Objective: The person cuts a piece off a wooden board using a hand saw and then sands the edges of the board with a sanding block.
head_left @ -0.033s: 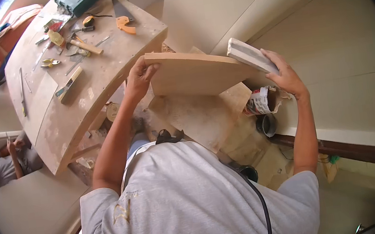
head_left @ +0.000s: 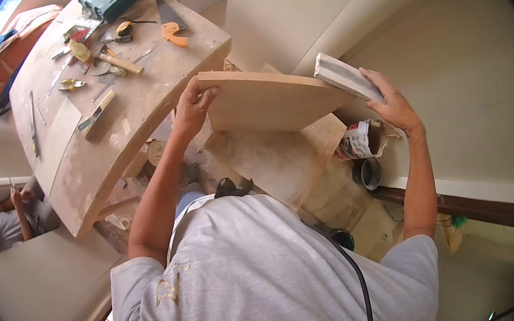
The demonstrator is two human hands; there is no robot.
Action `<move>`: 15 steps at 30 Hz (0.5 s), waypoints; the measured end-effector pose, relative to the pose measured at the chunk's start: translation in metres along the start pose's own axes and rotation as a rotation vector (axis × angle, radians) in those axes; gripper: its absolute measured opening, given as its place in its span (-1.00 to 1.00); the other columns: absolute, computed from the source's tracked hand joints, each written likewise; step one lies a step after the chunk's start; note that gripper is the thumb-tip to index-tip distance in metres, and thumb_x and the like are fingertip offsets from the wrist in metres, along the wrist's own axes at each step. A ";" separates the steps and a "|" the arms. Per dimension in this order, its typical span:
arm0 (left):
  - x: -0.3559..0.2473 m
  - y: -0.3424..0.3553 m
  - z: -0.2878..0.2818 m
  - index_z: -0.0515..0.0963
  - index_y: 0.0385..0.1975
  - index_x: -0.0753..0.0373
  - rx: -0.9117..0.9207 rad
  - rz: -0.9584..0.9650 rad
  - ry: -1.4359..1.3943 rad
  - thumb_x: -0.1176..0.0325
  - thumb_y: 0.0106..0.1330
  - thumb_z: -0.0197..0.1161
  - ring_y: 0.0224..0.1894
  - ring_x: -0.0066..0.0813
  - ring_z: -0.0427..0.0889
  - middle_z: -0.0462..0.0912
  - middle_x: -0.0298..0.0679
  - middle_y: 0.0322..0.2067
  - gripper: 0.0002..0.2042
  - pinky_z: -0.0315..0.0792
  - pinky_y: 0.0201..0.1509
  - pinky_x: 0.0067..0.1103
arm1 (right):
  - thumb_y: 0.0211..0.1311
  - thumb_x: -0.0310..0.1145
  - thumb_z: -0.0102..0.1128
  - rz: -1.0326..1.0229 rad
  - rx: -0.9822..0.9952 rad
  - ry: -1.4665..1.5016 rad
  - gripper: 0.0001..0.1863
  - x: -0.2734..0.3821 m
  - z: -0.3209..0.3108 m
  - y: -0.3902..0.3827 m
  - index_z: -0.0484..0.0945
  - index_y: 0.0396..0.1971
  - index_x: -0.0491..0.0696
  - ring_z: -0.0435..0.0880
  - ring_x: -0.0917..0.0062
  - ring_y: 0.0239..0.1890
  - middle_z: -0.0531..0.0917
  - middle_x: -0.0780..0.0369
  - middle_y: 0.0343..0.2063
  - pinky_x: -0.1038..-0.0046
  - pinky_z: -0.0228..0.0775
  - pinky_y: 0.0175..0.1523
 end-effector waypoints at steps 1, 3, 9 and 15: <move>0.002 -0.001 0.001 0.54 0.12 0.27 -0.024 -0.006 -0.002 0.43 0.46 0.33 0.02 -0.60 0.63 0.70 -0.30 -0.08 -0.71 0.49 0.16 -0.57 | 0.14 -0.53 0.36 -0.009 0.005 -0.006 -0.20 -0.012 0.003 -0.003 0.36 0.45 -0.04 0.46 0.22 0.39 0.48 0.12 0.37 0.31 0.23 0.50; 0.006 -0.002 0.001 0.52 0.14 0.26 -0.070 -0.008 0.007 0.42 0.45 0.34 0.04 -0.59 0.62 0.69 -0.30 -0.07 -0.68 0.50 0.17 -0.56 | 0.13 -0.52 0.37 -0.040 0.017 -0.007 -0.21 -0.023 0.012 -0.005 0.37 0.44 -0.04 0.47 0.21 0.37 0.49 0.11 0.35 0.31 0.24 0.50; 0.003 0.005 0.003 0.49 0.11 0.23 -0.013 0.008 0.128 0.39 0.43 0.37 0.07 -0.56 0.57 0.65 -0.32 -0.04 -0.68 0.45 0.21 -0.53 | 0.06 -0.40 0.52 0.116 -0.175 0.019 -0.28 -0.010 0.026 0.010 0.50 0.29 -0.06 0.60 0.14 0.22 0.62 0.10 0.18 0.23 0.41 0.33; -0.002 0.004 0.001 0.50 0.08 0.24 -0.014 0.062 0.192 0.42 0.43 0.35 0.08 -0.47 0.57 0.62 -0.25 -0.06 -0.71 0.43 0.23 -0.49 | 0.09 -0.20 0.51 -0.128 -0.085 -0.106 -0.25 0.055 0.060 0.052 0.50 0.32 -0.02 0.61 0.14 0.16 0.62 0.13 0.15 0.17 0.41 0.30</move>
Point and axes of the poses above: each hand's wrist, its own y-axis towards the middle knuckle, its own z-axis out of the palm, x = y × z, the point moved 7 cm from there along y, towards the middle knuckle
